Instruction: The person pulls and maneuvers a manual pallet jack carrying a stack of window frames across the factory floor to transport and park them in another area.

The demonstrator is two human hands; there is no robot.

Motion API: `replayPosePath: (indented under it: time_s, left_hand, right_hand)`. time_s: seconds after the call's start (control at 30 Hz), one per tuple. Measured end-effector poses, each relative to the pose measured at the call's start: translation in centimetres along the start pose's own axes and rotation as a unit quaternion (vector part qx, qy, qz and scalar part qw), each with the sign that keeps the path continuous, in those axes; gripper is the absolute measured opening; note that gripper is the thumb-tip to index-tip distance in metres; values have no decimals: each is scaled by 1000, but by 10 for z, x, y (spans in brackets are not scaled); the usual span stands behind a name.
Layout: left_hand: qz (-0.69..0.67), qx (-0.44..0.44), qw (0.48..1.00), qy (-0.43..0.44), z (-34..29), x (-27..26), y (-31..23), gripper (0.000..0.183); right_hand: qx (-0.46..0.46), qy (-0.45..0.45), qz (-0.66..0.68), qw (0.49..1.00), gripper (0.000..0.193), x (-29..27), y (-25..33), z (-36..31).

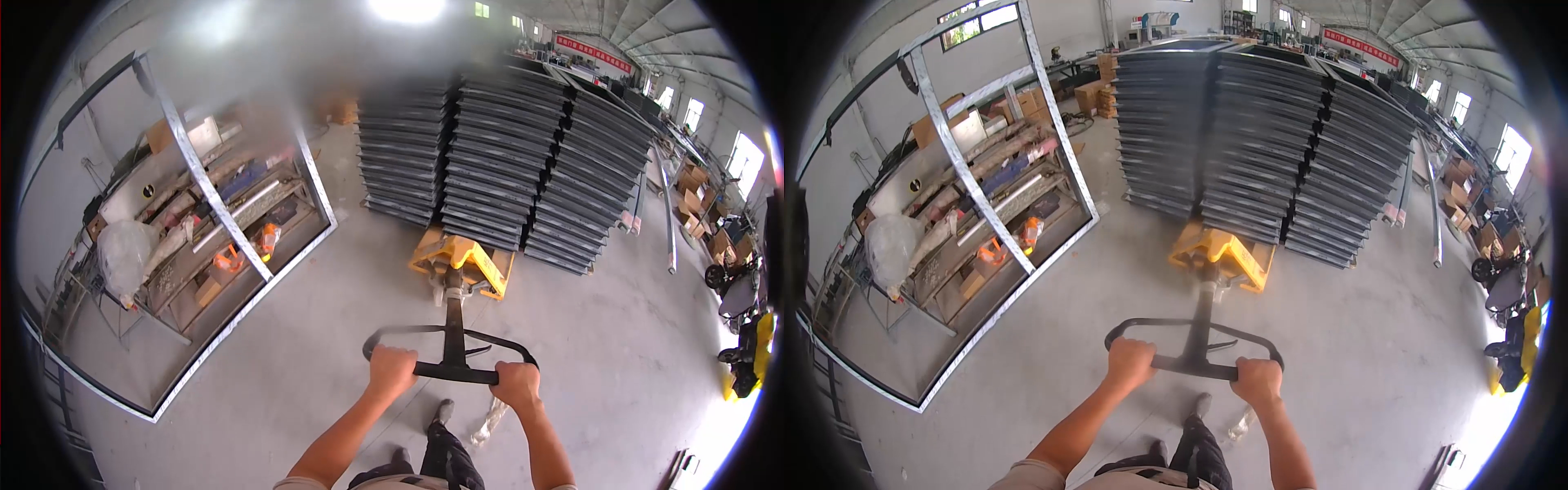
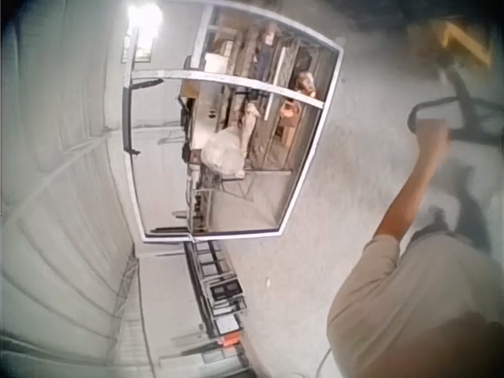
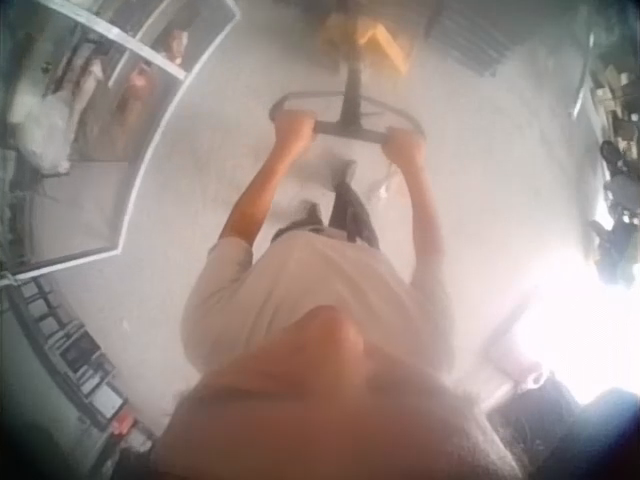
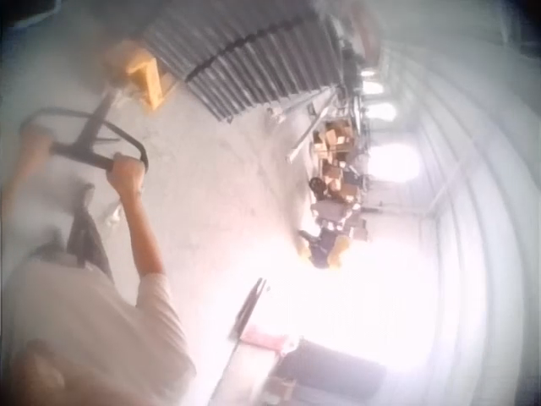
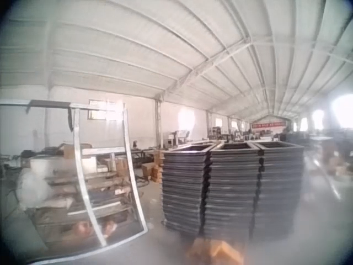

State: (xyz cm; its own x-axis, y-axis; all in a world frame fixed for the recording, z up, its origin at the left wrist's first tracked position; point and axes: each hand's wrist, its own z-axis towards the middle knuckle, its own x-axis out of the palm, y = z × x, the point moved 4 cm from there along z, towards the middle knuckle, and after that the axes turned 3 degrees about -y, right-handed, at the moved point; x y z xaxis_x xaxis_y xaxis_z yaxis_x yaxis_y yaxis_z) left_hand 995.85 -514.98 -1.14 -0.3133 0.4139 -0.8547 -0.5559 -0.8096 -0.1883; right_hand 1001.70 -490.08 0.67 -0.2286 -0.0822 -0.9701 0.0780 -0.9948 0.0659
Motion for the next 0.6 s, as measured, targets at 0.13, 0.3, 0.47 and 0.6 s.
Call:
replayPosePath:
  time_s: [0.13, 0.3, 0.47, 0.6]
  left_hand:
    - [-13, 8, 999, -32, -67, -11, -26, 12]
    - [-32, -1, 999, 8, -179, -34, -55, 11]
    - [-33, 6, 999, -2, -284, -71, -87, 12]
    - [2, 1, 999, 52, -367, -121, -101, 18]
  right_hand:
    - [21, 2, -30, 999, 12, 17, 9, -70]
    - [17, 1, -36, 999, 11, 25, 49, -181]
    - [44, 44, -20, 998, 7, 5, 90, -293]
    - [25, 62, -41, 997, 9, -8, 145, -374]
